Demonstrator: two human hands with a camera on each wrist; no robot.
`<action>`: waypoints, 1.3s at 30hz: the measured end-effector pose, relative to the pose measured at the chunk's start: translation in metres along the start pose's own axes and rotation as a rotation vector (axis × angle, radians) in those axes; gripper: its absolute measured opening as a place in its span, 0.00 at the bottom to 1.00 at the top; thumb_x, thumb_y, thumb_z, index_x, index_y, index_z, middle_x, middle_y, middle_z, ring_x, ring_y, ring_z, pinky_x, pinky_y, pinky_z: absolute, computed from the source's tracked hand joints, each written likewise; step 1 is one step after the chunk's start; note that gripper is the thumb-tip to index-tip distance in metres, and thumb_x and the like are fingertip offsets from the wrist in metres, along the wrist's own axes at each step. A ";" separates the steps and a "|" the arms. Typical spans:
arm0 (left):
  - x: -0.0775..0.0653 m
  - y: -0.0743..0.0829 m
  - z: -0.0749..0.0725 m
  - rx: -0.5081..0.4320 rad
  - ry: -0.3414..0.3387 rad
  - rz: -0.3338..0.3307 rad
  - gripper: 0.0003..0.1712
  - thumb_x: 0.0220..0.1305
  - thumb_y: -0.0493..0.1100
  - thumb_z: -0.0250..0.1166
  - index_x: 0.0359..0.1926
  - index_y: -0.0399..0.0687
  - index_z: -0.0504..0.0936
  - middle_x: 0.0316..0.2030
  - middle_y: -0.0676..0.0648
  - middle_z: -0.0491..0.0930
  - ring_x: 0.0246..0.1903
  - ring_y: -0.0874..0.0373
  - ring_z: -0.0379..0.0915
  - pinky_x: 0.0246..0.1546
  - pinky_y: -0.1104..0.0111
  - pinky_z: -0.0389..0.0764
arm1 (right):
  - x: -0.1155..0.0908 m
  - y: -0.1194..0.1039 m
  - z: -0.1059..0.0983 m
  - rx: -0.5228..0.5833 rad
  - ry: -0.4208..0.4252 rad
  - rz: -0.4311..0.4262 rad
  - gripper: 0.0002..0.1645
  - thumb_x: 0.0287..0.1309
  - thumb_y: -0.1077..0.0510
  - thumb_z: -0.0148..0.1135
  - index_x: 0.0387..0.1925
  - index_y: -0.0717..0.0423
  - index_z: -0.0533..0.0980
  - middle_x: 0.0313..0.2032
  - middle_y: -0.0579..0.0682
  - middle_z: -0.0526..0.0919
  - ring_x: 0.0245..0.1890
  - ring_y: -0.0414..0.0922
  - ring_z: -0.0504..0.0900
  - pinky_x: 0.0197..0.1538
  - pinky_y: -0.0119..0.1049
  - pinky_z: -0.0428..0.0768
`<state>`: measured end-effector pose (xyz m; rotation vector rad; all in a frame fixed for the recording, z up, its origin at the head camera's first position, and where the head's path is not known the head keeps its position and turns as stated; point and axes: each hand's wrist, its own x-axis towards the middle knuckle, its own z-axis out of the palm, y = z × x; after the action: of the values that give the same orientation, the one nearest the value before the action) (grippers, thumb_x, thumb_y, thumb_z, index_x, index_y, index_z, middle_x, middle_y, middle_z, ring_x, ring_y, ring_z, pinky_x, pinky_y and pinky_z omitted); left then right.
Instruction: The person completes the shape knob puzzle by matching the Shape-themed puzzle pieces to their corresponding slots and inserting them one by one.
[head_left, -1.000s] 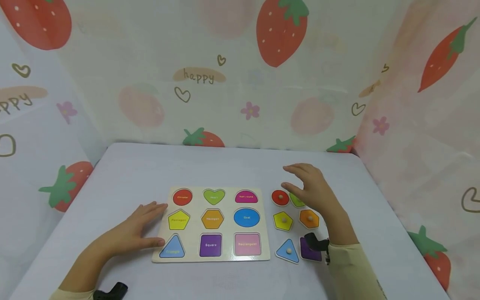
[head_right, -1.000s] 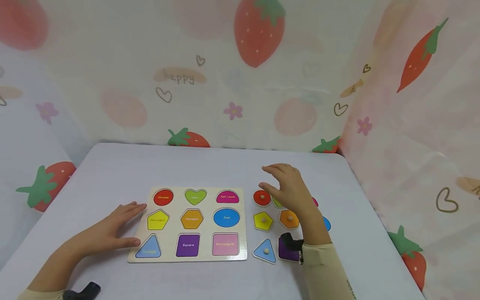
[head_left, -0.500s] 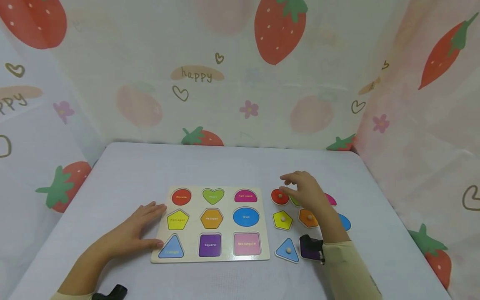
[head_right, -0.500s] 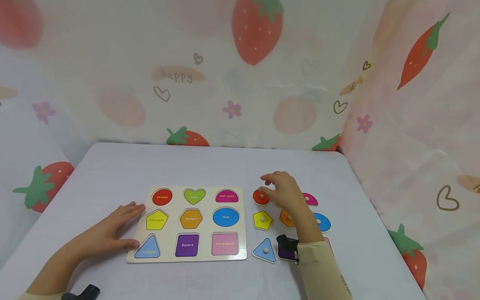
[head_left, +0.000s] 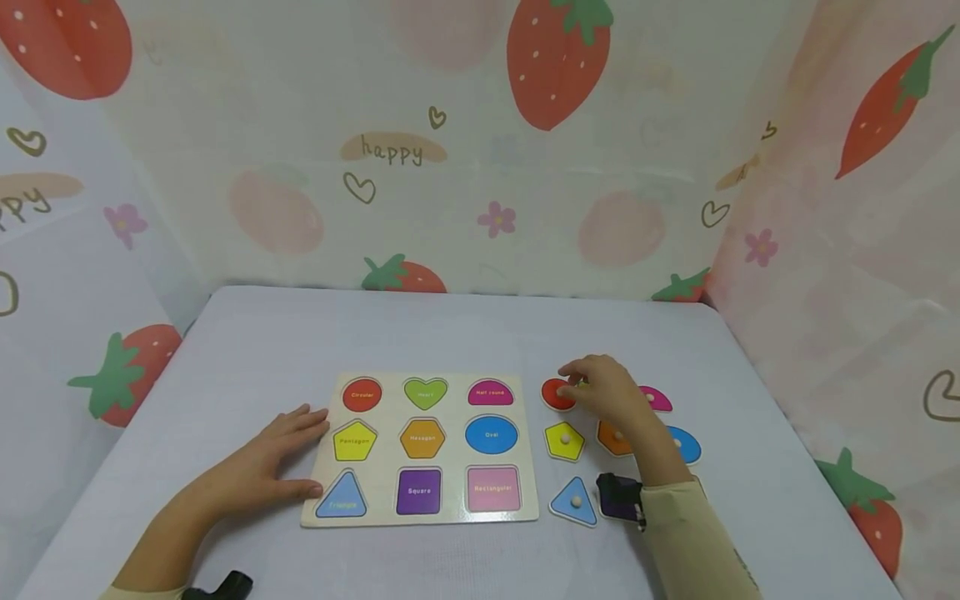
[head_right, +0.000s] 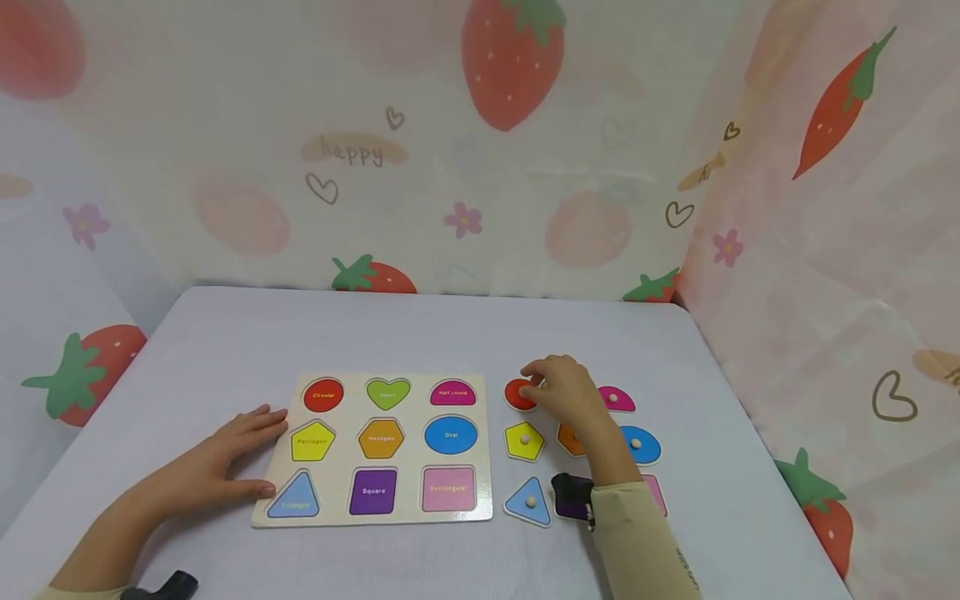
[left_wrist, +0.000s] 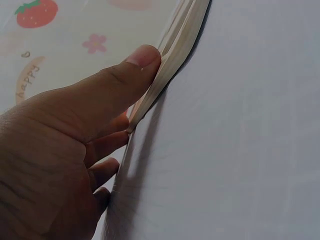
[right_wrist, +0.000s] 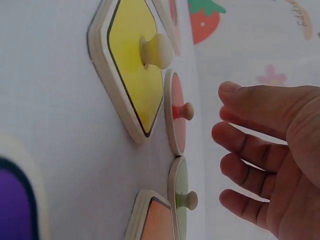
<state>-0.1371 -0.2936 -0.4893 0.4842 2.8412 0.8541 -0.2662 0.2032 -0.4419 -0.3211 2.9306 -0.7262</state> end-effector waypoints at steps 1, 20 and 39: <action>0.000 0.000 0.000 0.002 0.001 -0.001 0.56 0.49 0.70 0.76 0.74 0.50 0.70 0.77 0.45 0.63 0.79 0.36 0.44 0.72 0.33 0.53 | 0.001 0.001 0.000 -0.003 -0.001 0.001 0.21 0.62 0.51 0.73 0.56 0.50 0.84 0.43 0.49 0.85 0.48 0.50 0.78 0.50 0.44 0.87; 0.002 0.000 0.000 0.015 0.004 0.006 0.57 0.49 0.71 0.75 0.75 0.51 0.69 0.76 0.45 0.64 0.79 0.36 0.46 0.73 0.34 0.53 | 0.001 0.004 0.006 0.005 -0.056 0.075 0.12 0.64 0.55 0.71 0.48 0.52 0.85 0.42 0.49 0.86 0.43 0.48 0.80 0.54 0.47 0.86; 0.000 0.003 -0.001 0.027 -0.010 -0.022 0.60 0.48 0.73 0.73 0.76 0.50 0.67 0.77 0.43 0.61 0.77 0.35 0.50 0.71 0.38 0.61 | 0.001 0.003 0.014 0.005 -0.029 0.073 0.11 0.63 0.56 0.72 0.47 0.49 0.86 0.41 0.47 0.86 0.44 0.48 0.80 0.55 0.48 0.85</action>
<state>-0.1370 -0.2919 -0.4867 0.4583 2.8471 0.8088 -0.2654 0.1994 -0.4559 -0.2214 2.8954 -0.7132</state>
